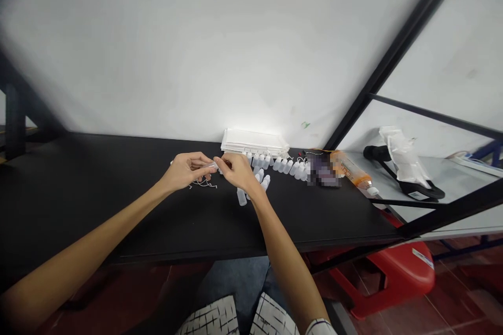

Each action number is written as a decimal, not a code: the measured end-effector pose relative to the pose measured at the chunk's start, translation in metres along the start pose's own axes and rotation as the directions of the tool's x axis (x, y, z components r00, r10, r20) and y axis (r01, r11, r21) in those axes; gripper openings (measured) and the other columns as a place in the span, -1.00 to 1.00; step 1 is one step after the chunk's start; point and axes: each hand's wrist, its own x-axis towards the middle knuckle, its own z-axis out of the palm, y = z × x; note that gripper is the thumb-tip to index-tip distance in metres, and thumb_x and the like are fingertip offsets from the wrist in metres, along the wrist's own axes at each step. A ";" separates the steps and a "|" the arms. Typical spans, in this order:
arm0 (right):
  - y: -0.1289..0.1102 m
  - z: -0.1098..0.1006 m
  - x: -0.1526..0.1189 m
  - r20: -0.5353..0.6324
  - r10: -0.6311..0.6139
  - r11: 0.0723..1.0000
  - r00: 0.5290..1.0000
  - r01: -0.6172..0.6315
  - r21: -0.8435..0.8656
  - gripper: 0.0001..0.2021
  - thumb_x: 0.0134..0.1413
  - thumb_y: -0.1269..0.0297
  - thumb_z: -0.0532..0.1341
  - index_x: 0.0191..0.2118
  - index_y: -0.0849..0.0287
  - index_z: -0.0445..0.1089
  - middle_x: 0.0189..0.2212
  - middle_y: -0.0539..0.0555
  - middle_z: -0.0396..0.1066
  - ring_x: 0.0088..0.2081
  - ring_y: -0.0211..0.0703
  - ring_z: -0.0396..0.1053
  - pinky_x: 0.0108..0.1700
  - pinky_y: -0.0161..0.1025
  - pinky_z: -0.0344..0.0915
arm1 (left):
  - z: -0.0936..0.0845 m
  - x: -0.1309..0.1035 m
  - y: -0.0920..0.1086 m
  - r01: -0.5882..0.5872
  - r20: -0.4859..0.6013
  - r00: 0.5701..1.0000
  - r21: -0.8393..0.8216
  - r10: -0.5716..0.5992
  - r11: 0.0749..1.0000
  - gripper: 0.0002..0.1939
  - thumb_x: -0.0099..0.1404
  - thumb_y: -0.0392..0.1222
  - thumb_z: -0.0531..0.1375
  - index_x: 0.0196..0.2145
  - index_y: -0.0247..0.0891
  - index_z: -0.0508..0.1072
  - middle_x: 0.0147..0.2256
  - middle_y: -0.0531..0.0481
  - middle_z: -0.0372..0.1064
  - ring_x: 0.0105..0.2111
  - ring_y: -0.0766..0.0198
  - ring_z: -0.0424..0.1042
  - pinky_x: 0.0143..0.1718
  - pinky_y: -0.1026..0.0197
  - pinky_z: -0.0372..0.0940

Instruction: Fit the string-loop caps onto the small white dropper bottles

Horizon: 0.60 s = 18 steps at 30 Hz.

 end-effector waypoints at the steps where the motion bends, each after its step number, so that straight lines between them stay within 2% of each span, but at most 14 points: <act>1: 0.000 0.000 0.000 -0.012 -0.010 1.000 1.000 0.010 -0.010 -0.55 0.22 0.03 0.09 -0.62 0.18 0.18 -0.68 -0.06 0.16 -0.57 -0.31 0.12 -0.46 -0.31 0.03 | 0.000 0.001 0.000 -0.004 -0.003 1.000 -0.014 0.004 1.000 -0.75 0.11 -0.09 0.35 -0.37 -0.35 0.49 -0.55 -0.04 0.46 -0.56 0.31 0.42 -0.56 0.29 0.32; 7: -0.002 -0.002 -0.001 0.009 0.025 0.991 1.000 -0.026 0.134 -0.70 0.21 0.10 0.10 -0.42 0.20 0.37 -0.60 -0.02 0.32 -0.53 -0.27 0.26 -0.42 -0.32 0.12 | -0.002 0.004 -0.002 0.007 0.011 1.000 -0.131 -0.005 0.991 -0.72 0.09 -0.09 0.36 -0.36 -0.36 0.48 -0.54 -0.06 0.48 -0.54 0.26 0.46 -0.55 0.27 0.34; 14: -0.001 0.000 -0.001 0.011 -0.017 0.998 1.000 0.018 -0.056 -0.56 0.25 0.07 0.07 -0.61 0.18 0.18 -0.69 -0.05 0.19 -0.56 -0.31 0.14 -0.44 -0.31 0.03 | -0.001 0.003 -0.008 -0.037 -0.015 0.999 -0.073 0.036 0.997 -0.74 0.10 -0.11 0.36 -0.37 -0.36 0.47 -0.50 -0.11 0.51 -0.47 0.22 0.50 -0.49 0.25 0.36; 18: -0.002 0.002 -0.001 -0.035 -0.035 0.999 0.999 0.034 -0.041 -0.58 0.25 0.04 0.07 -0.56 0.18 0.27 -0.67 -0.05 0.22 -0.55 -0.30 0.19 -0.44 -0.32 0.06 | -0.005 0.004 -0.009 -0.042 0.009 0.999 -0.143 0.044 0.989 -0.68 0.08 -0.12 0.38 -0.27 -0.35 0.46 -0.40 -0.13 0.54 -0.44 0.19 0.53 -0.50 0.25 0.37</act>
